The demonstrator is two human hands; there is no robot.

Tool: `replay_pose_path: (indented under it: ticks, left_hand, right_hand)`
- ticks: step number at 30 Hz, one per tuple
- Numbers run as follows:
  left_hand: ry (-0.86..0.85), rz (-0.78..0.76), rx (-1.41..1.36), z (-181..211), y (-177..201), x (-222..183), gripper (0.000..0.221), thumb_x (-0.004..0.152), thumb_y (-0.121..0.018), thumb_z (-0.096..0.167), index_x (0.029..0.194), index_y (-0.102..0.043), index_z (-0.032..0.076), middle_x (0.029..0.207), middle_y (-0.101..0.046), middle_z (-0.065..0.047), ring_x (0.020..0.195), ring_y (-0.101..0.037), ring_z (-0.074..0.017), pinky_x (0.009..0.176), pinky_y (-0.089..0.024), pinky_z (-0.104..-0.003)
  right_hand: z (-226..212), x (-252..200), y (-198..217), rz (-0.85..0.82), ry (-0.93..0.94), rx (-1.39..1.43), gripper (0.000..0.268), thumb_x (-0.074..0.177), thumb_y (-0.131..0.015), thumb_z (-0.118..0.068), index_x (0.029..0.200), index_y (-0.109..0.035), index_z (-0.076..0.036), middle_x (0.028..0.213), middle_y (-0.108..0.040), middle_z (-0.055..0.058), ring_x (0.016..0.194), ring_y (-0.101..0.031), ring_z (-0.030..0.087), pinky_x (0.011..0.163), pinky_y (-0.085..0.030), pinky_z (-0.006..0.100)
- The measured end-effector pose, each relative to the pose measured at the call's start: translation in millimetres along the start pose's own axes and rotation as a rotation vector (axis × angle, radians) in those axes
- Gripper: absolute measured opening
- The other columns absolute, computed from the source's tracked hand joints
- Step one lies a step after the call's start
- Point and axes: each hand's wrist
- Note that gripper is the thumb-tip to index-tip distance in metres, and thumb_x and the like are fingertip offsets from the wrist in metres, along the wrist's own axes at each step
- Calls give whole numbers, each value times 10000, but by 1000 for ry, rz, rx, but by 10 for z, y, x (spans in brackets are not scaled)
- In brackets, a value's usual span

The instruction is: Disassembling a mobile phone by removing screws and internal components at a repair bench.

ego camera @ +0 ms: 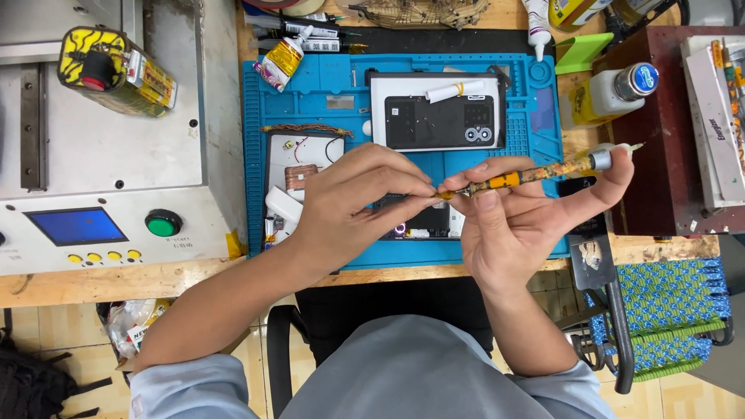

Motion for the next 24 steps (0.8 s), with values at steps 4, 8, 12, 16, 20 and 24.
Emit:
replay_pose_path:
  ticks: [4, 8, 12, 16, 20, 24]
  left_hand:
    - [-2, -11, 7, -3, 7, -2, 166, 1011, -858, -34, 1117, -750, 32, 1085, -753, -121, 987, -736, -244, 893, -589, -338]
    - [-16, -24, 30, -32, 7, -12, 170, 1023, -852, -26, 1136, -741, 37, 1100, -752, -118, 992, -739, -251, 899, -584, -357]
    - [-1, -31, 57, -47, -6, -17, 133, 1031, -834, -18, 1121, -746, 25, 1094, -749, -120, 987, -731, -252, 890, -571, -365]
    - [12, -55, 64, -71, -2, -24, 125, 1040, -825, -12, 1129, -744, 21, 1106, -743, -114, 1005, -727, -257, 903, -573, -375]
    - [37, -84, 94, -111, -19, -54, 111, 1059, -800, 0, 1144, -736, 30, 1120, -742, -98, 1025, -723, -250, 926, -574, -375]
    - [73, -83, 115, -107, -34, -52, 106, 1054, -801, 7, 1139, -750, 44, 1093, -734, -91, 1007, -721, -236, 918, -571, -354]
  right_hand:
    - [17, -36, 1, -39, 58, -41, 989, 1187, -671, 124, 1737, -157, -517, 1077, -617, 316, 973, -702, 406, 1000, -755, 662]
    - [-38, -30, -63, -71, 145, -110, 1023, 1160, -620, 211, 1719, -194, -532, 983, -581, 337, 1039, -649, 415, 947, -735, 699]
    - [-182, 43, -288, -146, 237, -228, 1020, 1103, -513, 296, 1656, -248, -519, 963, -498, 375, 972, -605, 454, 931, -684, 730]
    - [-251, 77, -415, -165, 283, -328, 1037, 1071, -489, 326, 1627, -238, -512, 1002, -485, 407, 897, -613, 464, 931, -678, 712]
    - [-245, 144, -448, -248, 428, -456, 920, 1032, -514, 261, 1580, -194, -406, 1000, -529, 434, 781, -673, 513, 812, -689, 615]
    - [-202, 138, -433, -307, 520, -464, 843, 1035, -514, 232, 1560, -197, -347, 1047, -579, 419, 841, -721, 482, 843, -687, 515]
Point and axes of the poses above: each hand's wrist, its own x-axis towards the middle knuckle, its own y-axis out of the back of the hand, z = x × y
